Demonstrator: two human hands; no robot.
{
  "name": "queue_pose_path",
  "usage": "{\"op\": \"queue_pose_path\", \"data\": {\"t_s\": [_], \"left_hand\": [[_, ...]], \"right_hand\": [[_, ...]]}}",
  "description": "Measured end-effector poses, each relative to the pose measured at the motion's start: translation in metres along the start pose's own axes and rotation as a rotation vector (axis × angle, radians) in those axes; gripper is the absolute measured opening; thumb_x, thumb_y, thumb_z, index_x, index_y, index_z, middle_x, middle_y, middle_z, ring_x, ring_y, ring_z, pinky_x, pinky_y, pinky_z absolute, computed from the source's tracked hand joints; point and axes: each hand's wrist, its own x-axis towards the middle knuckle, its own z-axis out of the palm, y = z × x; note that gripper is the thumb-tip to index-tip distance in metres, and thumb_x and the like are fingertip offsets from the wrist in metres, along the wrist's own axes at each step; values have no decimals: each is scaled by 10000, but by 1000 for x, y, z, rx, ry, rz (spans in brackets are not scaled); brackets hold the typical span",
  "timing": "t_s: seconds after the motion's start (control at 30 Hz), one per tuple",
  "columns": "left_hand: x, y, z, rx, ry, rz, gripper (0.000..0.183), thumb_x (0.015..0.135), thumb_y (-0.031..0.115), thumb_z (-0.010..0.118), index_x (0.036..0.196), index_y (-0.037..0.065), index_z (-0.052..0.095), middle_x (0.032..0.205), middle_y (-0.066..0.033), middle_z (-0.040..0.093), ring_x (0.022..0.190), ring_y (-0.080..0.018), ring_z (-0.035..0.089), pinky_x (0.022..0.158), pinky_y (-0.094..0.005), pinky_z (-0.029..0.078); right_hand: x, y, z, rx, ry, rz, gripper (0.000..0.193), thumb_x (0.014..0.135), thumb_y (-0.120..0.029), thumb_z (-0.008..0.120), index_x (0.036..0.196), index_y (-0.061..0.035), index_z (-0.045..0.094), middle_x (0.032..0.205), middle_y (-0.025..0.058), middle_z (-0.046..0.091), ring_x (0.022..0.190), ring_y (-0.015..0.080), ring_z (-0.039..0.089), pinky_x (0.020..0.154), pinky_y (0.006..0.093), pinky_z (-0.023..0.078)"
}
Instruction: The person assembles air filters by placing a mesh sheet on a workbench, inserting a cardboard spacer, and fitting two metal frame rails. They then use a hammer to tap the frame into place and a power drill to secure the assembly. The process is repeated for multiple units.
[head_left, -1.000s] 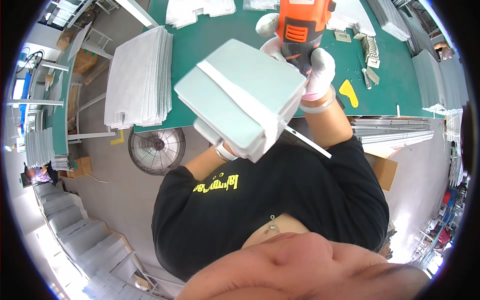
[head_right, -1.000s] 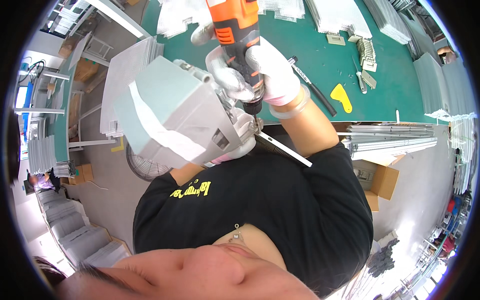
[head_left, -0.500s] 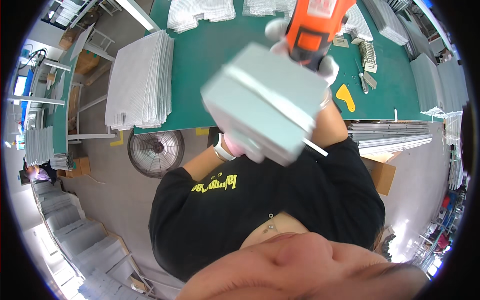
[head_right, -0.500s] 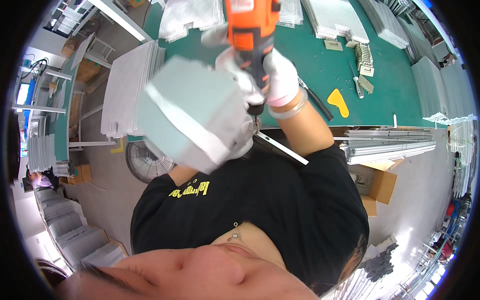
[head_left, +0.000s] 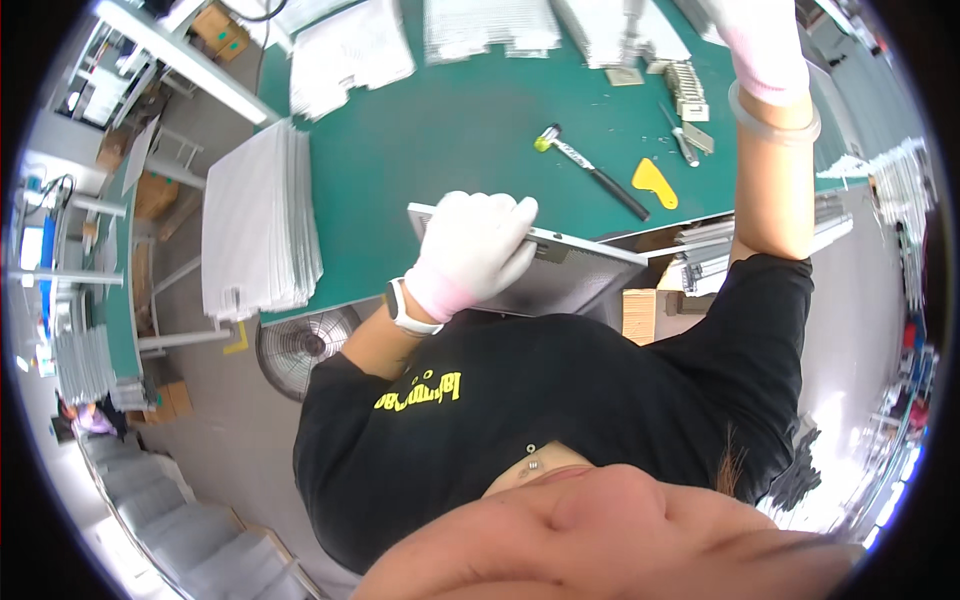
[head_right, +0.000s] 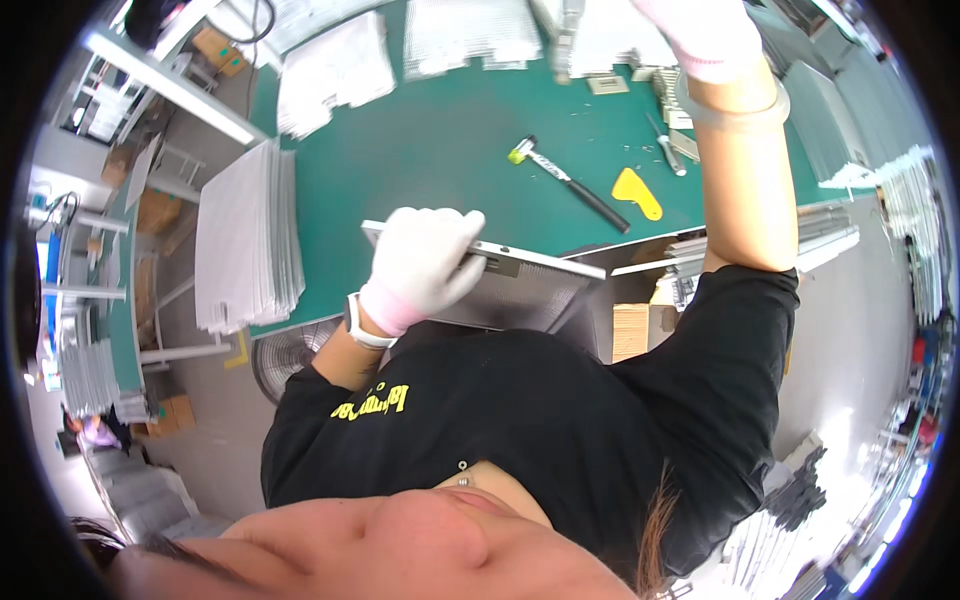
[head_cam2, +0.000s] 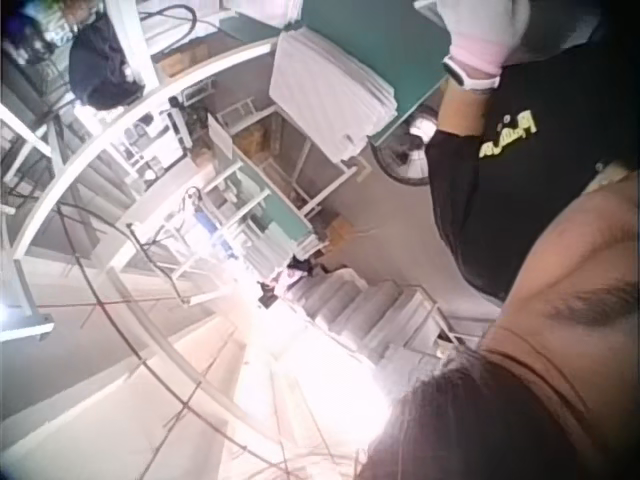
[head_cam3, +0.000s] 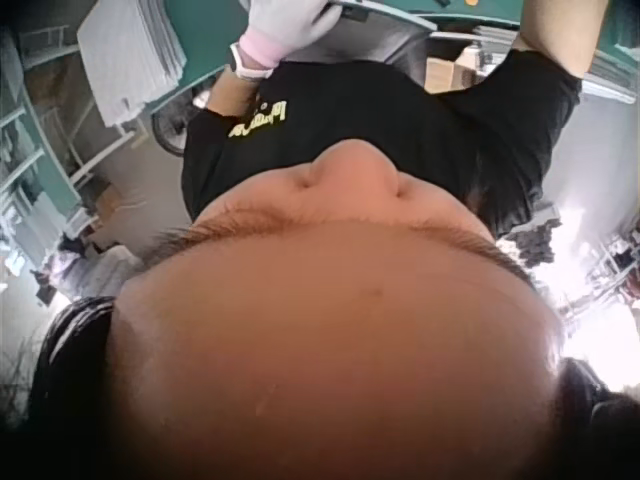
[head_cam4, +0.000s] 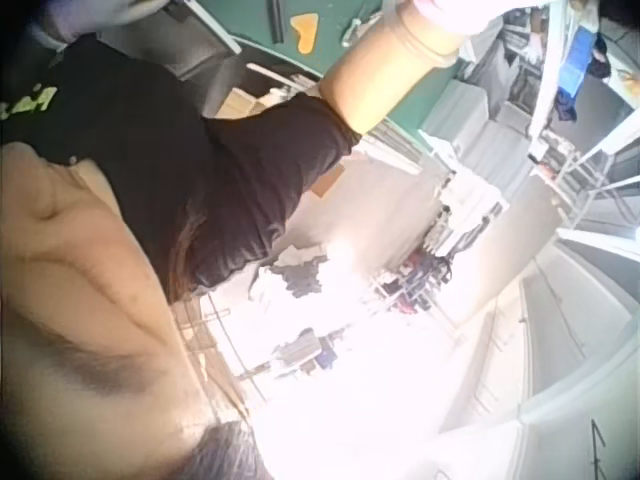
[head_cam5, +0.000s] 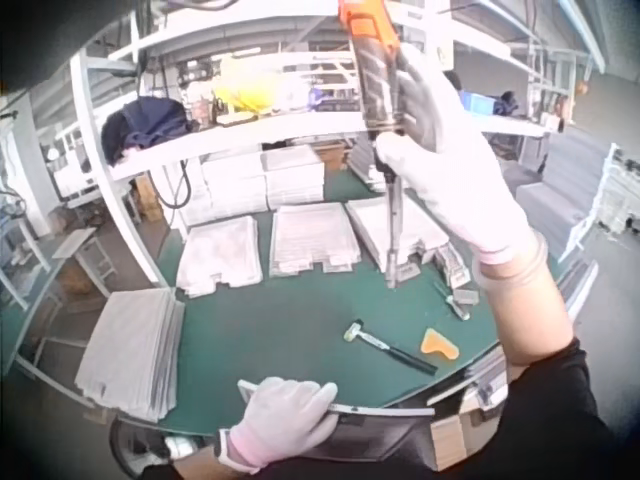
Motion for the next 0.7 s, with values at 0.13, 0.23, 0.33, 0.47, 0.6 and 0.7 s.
{"op": "queue_pose_path", "data": {"t_s": [0.13, 0.23, 0.33, 0.47, 0.6, 0.7], "left_hand": [[38, 15, -18, 47, 38, 136, 251, 771, 181, 714, 981, 78, 622, 763, -67, 568, 663, -262, 599, 632, -397, 440], [58, 22, -17, 52, 89, 392, 201, 726, 162, 722, 897, 89, 645, 797, -54, 621, 668, -231, 612, 624, -374, 457], [51, 13, 7, -45, 514, 644, 167, 614, 127, 706, 763, 105, 635, 835, -40, 680, 685, -194, 622, 614, -334, 476], [10, -17, 18, 18, 244, 214, 329, 674, 92, 727, 992, 43, 661, 1016, -98, 675, 940, -288, 654, 847, -405, 505], [-50, -58, 51, 62, 364, -113, 512, 762, 63, 713, 1257, 2, 597, 1275, -176, 613, 1214, -380, 559, 1060, -480, 416], [-70, -63, 58, 123, 281, -276, 499, 795, 83, 705, 1274, 4, 588, 1317, -185, 591, 1243, -381, 540, 1070, -479, 406]], "right_hand": [[-97, 41, -5, -896, -442, 177, 699, 898, -152, 694, 1524, -47, 401, 1195, 155, 612, 1067, 282, 609, 960, 393, 471], [-162, 65, -6, -1114, -589, 376, 678, 873, -186, 718, 1495, -74, 474, 1014, 150, 719, 884, 304, 722, 842, 407, 562], [-201, 70, -44, -1039, -358, 589, 743, 879, -156, 707, 1547, -58, 397, 1048, 171, 713, 828, 287, 726, 835, 348, 567], [-324, 55, -185, -881, 514, 489, 639, 950, -95, 633, 1546, -36, 408, 1436, 106, 574, 1115, 170, 644, 963, 311, 519], [-398, 69, -307, -728, 1207, 255, 538, 1006, -134, 581, 1513, -11, 449, 1467, 120, 542, 1228, 178, 569, 1059, 303, 447], [-408, 96, -375, -702, 1484, 200, 536, 982, -196, 595, 1466, 11, 497, 1438, 152, 566, 1213, 237, 589, 1074, 330, 425]]}}
